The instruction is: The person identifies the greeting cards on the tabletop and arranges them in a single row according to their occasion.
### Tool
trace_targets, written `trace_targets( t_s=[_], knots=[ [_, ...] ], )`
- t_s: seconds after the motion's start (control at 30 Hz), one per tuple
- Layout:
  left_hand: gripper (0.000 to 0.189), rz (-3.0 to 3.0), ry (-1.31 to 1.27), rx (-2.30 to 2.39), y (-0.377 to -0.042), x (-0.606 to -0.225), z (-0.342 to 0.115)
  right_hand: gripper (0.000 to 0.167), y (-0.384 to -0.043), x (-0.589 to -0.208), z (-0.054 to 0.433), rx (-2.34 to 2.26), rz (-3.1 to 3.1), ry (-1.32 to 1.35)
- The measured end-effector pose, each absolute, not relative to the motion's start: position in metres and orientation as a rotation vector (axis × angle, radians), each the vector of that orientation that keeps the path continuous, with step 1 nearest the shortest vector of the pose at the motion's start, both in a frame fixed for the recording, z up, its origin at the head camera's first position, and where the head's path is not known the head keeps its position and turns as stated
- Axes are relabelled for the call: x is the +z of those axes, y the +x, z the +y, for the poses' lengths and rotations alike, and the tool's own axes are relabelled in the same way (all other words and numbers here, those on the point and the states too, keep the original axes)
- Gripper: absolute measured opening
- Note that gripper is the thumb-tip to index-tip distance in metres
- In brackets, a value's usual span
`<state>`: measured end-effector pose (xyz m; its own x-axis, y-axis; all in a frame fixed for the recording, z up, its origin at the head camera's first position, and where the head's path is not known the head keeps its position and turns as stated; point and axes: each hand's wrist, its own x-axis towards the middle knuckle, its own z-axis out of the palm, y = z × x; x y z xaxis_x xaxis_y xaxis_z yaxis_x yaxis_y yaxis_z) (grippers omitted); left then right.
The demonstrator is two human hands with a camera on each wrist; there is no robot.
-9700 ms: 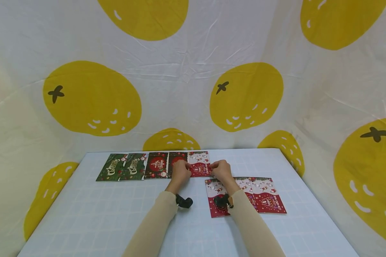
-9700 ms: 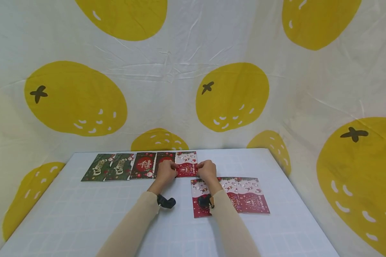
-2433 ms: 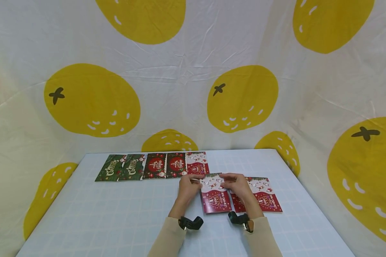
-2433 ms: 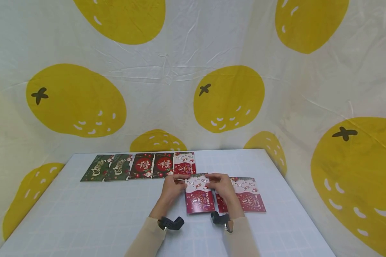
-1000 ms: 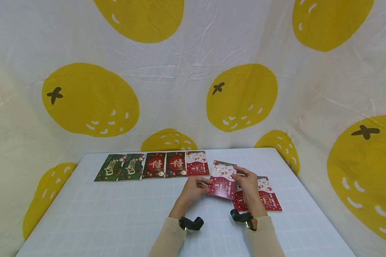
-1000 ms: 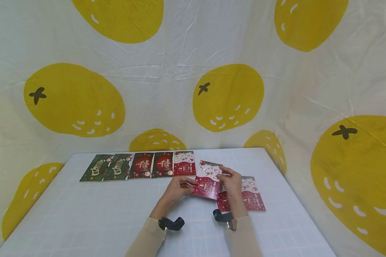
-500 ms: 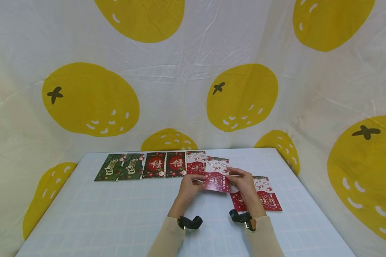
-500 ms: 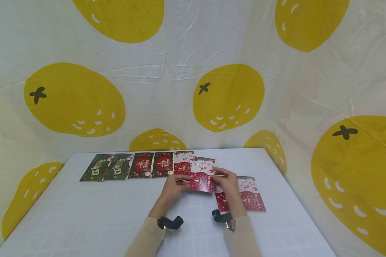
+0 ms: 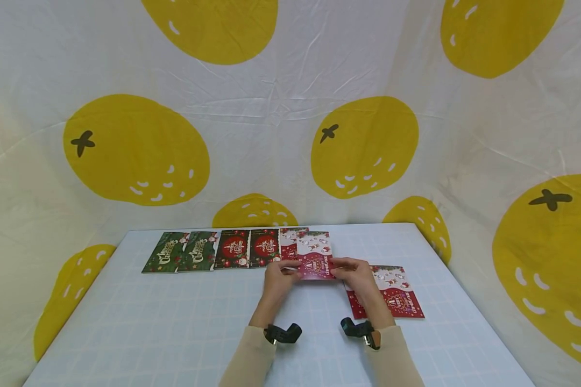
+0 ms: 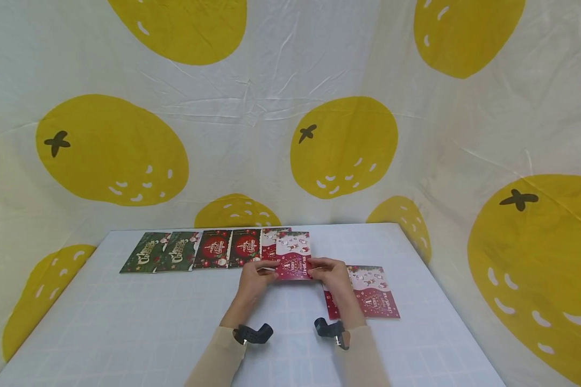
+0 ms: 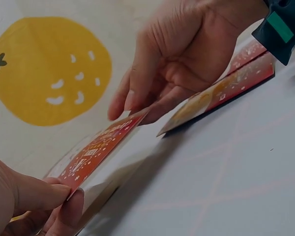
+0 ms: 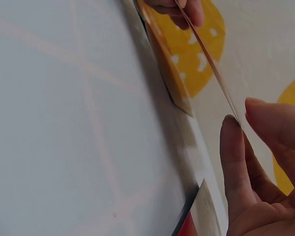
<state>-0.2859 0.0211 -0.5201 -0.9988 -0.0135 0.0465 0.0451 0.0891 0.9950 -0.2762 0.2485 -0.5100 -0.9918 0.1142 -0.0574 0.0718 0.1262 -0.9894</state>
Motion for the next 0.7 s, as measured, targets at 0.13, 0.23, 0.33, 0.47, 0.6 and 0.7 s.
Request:
trace_targets(
  t_s=[0.13,0.23,0.33,0.47,0.6,0.7],
  knots=[
    [0.029,-2.282,0.009,-2.080,-0.2867,-0.5199,0.0193,0.031,-0.2762,-0.5106,0.2457,2.015,-2.372,-0.222],
    [0.029,-2.273,0.030,-2.087,-0.2868,-0.5187,0.0188,0.030,-0.2761,-0.5103,0.2435,2.002,-2.389,-0.243],
    [0.029,-2.266,0.039,-2.092,-0.2866,-0.5178,0.0187,0.030,-0.2757,-0.5096,0.2418,1.999,-2.388,-0.249],
    [0.029,-2.268,0.059,-2.095,-0.2871,-0.5179,0.0185,0.029,-0.2752,-0.5085,0.2406,2.003,-2.379,-0.236],
    [0.028,-2.266,0.070,-2.101,-0.2876,-0.5184,0.0187,0.029,-0.2750,-0.5078,0.2402,2.006,-2.380,-0.245],
    [0.029,-2.272,0.077,-2.092,-0.2875,-0.5194,0.0192,0.030,-0.2755,-0.5084,0.2406,2.006,-2.384,-0.254]
  ],
)
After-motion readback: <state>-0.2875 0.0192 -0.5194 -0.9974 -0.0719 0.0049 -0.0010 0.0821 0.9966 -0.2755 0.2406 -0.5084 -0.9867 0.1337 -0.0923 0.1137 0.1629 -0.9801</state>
